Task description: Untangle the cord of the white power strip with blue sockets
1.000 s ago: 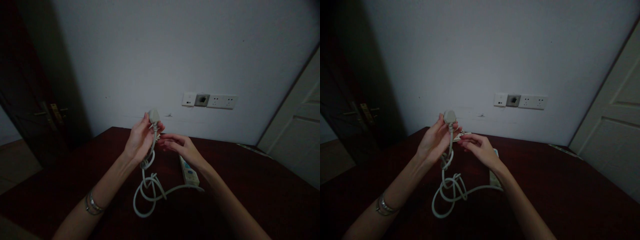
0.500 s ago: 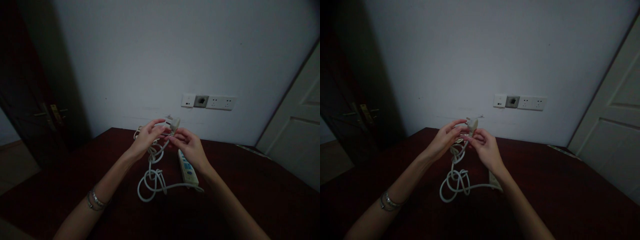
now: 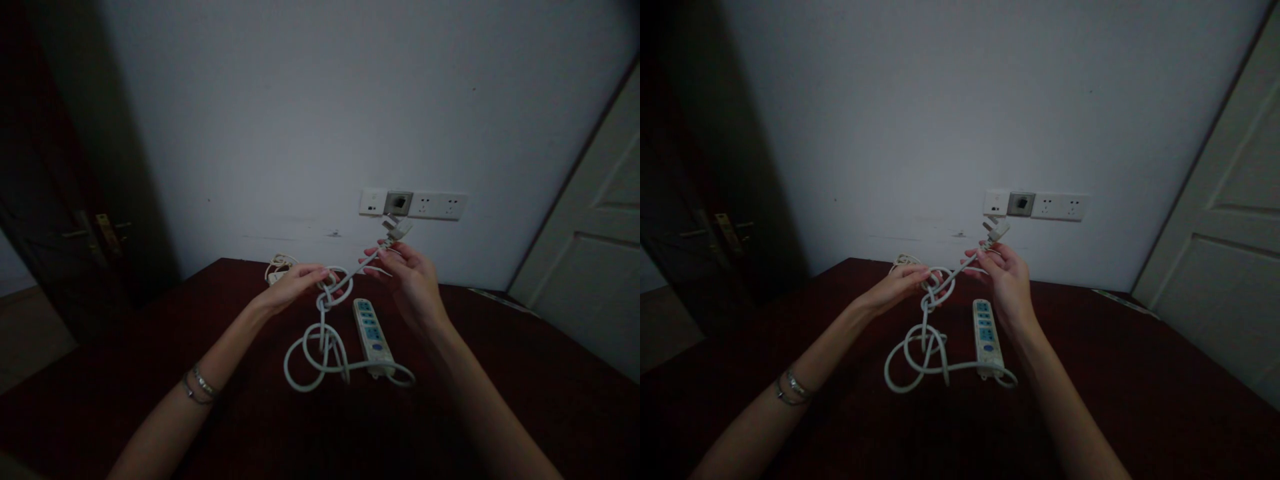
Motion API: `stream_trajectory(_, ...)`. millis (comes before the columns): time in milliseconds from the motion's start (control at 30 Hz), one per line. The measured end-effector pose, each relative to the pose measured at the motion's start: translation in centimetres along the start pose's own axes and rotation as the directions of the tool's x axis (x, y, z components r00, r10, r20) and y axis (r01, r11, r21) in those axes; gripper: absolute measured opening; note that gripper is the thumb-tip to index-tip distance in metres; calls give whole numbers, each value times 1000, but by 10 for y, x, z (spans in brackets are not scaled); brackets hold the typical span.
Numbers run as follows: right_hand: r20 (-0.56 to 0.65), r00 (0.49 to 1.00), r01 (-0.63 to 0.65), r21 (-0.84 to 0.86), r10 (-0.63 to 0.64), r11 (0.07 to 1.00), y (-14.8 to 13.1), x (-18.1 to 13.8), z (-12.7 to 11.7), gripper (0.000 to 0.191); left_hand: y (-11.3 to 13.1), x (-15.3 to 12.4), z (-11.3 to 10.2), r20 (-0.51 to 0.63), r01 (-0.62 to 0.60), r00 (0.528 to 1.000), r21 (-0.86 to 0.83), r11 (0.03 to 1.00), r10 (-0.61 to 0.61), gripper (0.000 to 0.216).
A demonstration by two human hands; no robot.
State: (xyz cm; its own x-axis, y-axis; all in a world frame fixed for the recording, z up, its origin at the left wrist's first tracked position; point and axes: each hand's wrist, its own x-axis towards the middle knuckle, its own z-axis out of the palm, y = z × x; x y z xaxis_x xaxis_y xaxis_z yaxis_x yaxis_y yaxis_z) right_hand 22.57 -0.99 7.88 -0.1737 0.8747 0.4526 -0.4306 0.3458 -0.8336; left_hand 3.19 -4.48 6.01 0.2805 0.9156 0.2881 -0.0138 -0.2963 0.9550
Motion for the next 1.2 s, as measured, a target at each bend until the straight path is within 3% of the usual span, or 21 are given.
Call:
stream_trajectory(200, 11, 998, -67, 51, 66, 996, 11, 9, -8, 29, -1, 2, 3, -99, 2, 995, 75, 997, 5, 26)
stream_trajectory(367, 93, 991, -92, -73, 99, 993, 16, 14, -14, 36, -5, 4, 6, -161, 79, 985, 55, 995, -70, 26)
stream_trajectory(567, 232, 967, -52, -235, 108, 971, 15, 15, -20, 37, -13, 10, 12, -315, 120, 941, -32, 992, -124, 23)
stream_trajectory(733, 223, 958, -127, -235, 180, 964, 23, 15, -21, 37, -16, 11, 17, -392, 97, 913, -62, 993, -113, 18)
stream_trajectory(1000, 82, 974, -212, 19, 210, 977, 34, 14, -14, 35, -10, 8, 18, -218, 162, 943, -355, 921, -250, 13)
stream_trajectory(1200, 111, 950, -305, 117, 293, 945, 27, 12, -13, 32, -8, 6, 22, -117, 235, 940, -462, 855, -321, 26)
